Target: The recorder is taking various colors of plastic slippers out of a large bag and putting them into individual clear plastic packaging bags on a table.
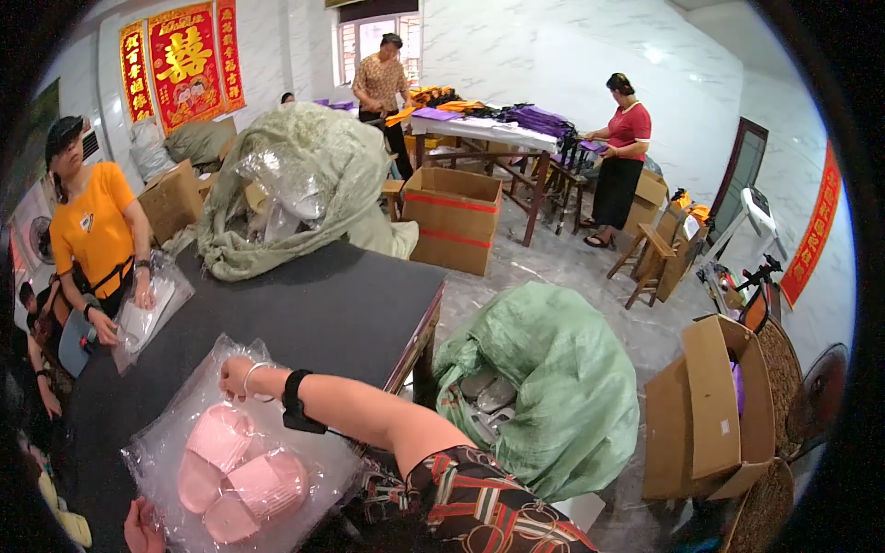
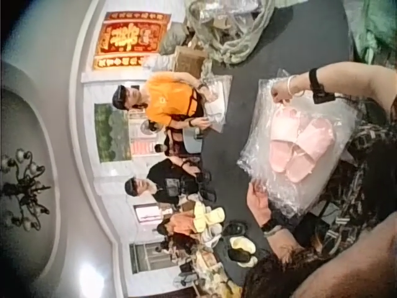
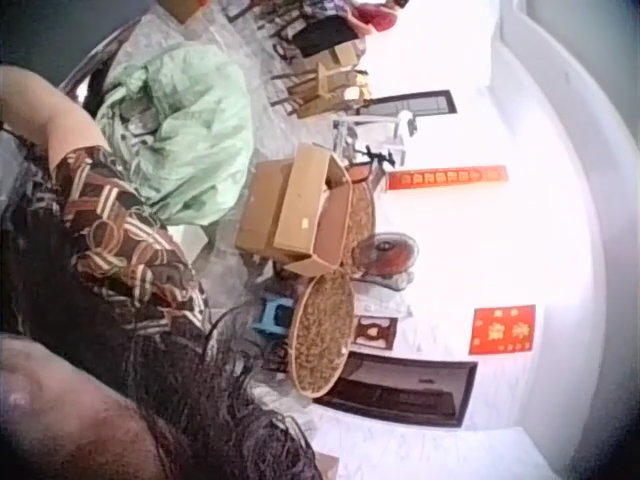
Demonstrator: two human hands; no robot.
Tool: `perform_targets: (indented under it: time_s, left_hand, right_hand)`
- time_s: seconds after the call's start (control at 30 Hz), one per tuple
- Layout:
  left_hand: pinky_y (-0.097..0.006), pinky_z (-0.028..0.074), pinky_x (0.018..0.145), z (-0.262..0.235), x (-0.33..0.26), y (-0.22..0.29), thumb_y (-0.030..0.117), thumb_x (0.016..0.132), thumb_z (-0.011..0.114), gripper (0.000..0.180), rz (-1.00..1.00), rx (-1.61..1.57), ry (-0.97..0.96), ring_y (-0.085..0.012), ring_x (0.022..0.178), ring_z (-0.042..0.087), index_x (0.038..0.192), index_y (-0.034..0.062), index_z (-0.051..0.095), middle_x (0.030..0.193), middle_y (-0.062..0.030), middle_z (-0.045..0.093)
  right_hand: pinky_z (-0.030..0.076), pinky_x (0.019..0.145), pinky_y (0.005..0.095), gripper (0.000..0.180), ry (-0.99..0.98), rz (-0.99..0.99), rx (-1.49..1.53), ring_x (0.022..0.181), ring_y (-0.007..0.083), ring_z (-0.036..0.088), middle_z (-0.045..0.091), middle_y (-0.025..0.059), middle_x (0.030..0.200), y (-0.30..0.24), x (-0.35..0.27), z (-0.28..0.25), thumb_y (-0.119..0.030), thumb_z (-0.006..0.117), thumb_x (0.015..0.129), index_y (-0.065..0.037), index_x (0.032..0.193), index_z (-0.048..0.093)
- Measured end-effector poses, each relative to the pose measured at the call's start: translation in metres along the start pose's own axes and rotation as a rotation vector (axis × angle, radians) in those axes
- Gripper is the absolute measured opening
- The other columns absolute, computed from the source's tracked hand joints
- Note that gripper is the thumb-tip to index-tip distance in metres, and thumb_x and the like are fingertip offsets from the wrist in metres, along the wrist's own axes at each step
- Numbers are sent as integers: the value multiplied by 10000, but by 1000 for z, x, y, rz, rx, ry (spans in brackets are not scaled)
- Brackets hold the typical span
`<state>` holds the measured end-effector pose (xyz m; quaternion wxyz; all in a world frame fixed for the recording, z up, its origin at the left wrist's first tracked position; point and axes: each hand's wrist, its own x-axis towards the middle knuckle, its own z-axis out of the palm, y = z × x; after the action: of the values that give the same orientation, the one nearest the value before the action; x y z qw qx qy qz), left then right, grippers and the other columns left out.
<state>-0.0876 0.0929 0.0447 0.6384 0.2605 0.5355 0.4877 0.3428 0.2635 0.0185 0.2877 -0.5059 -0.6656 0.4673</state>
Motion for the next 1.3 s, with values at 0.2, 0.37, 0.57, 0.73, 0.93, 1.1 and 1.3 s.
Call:
perform_targets:
  time_s: [0.2,0.37,0.57,0.73,0.93,1.1,1.3]
  left_hand:
    - [-402,381,1073,1,-3,-2,347,1023,457,528,80,-54,-176,-316,1261,463,1395,-27,423,1388,-200,482]
    - [-424,319,1144,-28,-5,-21,348,1029,416,572,-180,-498,-601,-344,1356,383,1439,-44,345,1444,-233,422]
    - [-441,384,1112,-6,-45,-25,130,974,493,579,60,95,-298,-361,1325,429,1469,-62,262,1450,-225,407]
    - [-347,454,988,48,-73,-19,77,950,555,522,82,682,-145,-264,1207,536,1429,-47,387,1369,-174,522]
    - [-340,429,956,54,-66,-32,173,941,601,499,405,1078,-447,-238,1173,540,1398,11,483,1334,-158,554]
    - [-496,300,1096,29,-64,-37,353,919,583,622,712,1788,-667,-423,1359,358,1446,56,437,1515,-212,349]
    - [-643,87,1136,19,-57,-58,693,676,686,918,543,1826,-429,-442,1455,168,1432,217,477,1583,-193,220]
  right_hand:
    - [512,482,332,166,158,-38,-33,459,187,624,696,84,686,1,6,10,-81,535,869,35,855,652]
    - [538,787,397,281,366,-333,-390,916,298,677,663,186,1055,17,-14,2,-139,671,818,1,1052,600]
    - [418,1027,468,873,-138,-668,-686,1301,382,442,301,183,1514,-6,-94,-27,-317,841,683,-74,1407,418]
    - [189,1163,562,1572,-433,-491,-816,1491,380,27,39,128,1628,8,-105,-25,-467,944,341,-147,1565,12]
    - [125,1188,556,1640,-516,-426,-804,1485,401,9,26,126,1629,20,-101,-15,-475,947,290,-142,1559,-37]
    - [155,1178,572,1663,-485,-506,-839,1461,457,73,27,139,1626,30,-90,-10,-452,949,267,-130,1553,-54]
    - [159,1168,575,1538,-511,-342,-918,1474,435,55,10,154,1627,8,-108,-22,-320,943,378,-79,1549,-23]
